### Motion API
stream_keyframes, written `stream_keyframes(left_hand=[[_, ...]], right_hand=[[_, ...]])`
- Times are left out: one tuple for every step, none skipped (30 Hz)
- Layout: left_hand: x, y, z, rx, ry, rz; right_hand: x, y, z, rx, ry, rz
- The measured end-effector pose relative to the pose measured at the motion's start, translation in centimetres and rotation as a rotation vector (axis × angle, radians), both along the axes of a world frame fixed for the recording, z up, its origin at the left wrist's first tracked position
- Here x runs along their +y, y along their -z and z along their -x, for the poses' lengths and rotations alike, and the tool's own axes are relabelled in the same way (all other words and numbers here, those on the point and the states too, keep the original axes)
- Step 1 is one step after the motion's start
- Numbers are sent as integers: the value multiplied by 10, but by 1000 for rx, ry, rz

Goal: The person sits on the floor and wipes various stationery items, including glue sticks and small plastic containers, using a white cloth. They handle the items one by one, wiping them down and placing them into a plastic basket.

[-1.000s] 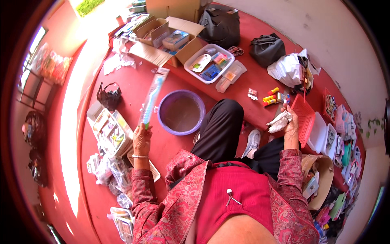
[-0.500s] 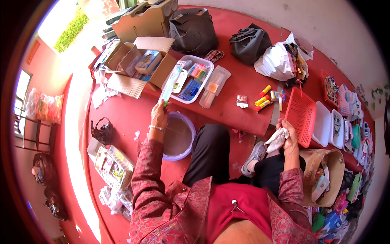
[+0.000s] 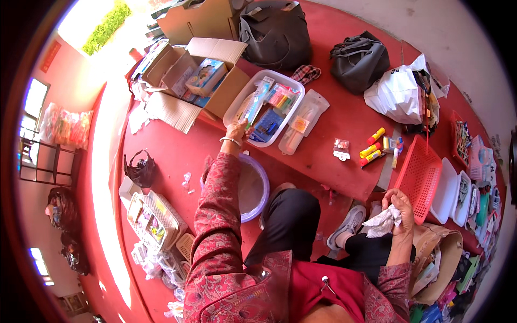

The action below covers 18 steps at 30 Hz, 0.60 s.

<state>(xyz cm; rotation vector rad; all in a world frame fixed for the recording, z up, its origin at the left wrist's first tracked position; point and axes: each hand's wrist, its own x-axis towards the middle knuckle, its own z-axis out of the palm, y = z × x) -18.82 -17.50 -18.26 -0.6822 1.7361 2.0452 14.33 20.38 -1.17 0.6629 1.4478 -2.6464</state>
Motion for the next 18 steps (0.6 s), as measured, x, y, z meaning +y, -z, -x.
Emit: stream_keyframes(left_hand=[[-5,2,0,-34,44,-15],[-11,3,0,-29,84,-52],[-16,0,3,-1,149,-70],[-20,-1,2,18,146,-52],[-17,-12,-1,38,151,-38],[-20,-15,-1,56,171,2],[-24,-18,-2,77,239,105],[-28,-17,0,64,246,143],[-32,-14,2,51,252,181],[-38,-9,4,53,306,255],[-40,-7,6,57,361,327],[-41,-4,8,61,415,400],[-39,0,11,23,404,418],[-36,-6,9,-19,391,438],[-33,-9,8,-62,377,458],[-43,8,24,-120,450,546],[-39,5,25,-146,460,514],[-34,1,26,-172,469,483]], right_hand=[[-2,0,2,4,-9,4],[-5,-1,3,2,-16,5],[-6,-2,4,9,-18,3],[-6,-3,3,5,-28,-12],[-6,-4,3,3,-26,-18],[-7,-5,4,6,-32,-18],[-7,-6,5,8,-37,-19],[-9,-9,7,15,-48,5],[-9,-9,7,10,-46,9],[-9,-8,7,5,-45,13],[-9,-7,7,0,-41,14],[-9,-7,8,-11,-35,9],[-10,-8,9,-22,-30,5],[-10,-7,9,-36,-27,2],[-10,-7,9,-34,-32,9],[-10,-7,11,-33,-38,15],[-10,-6,11,-36,-40,21],[-10,-5,11,-38,-35,16]])
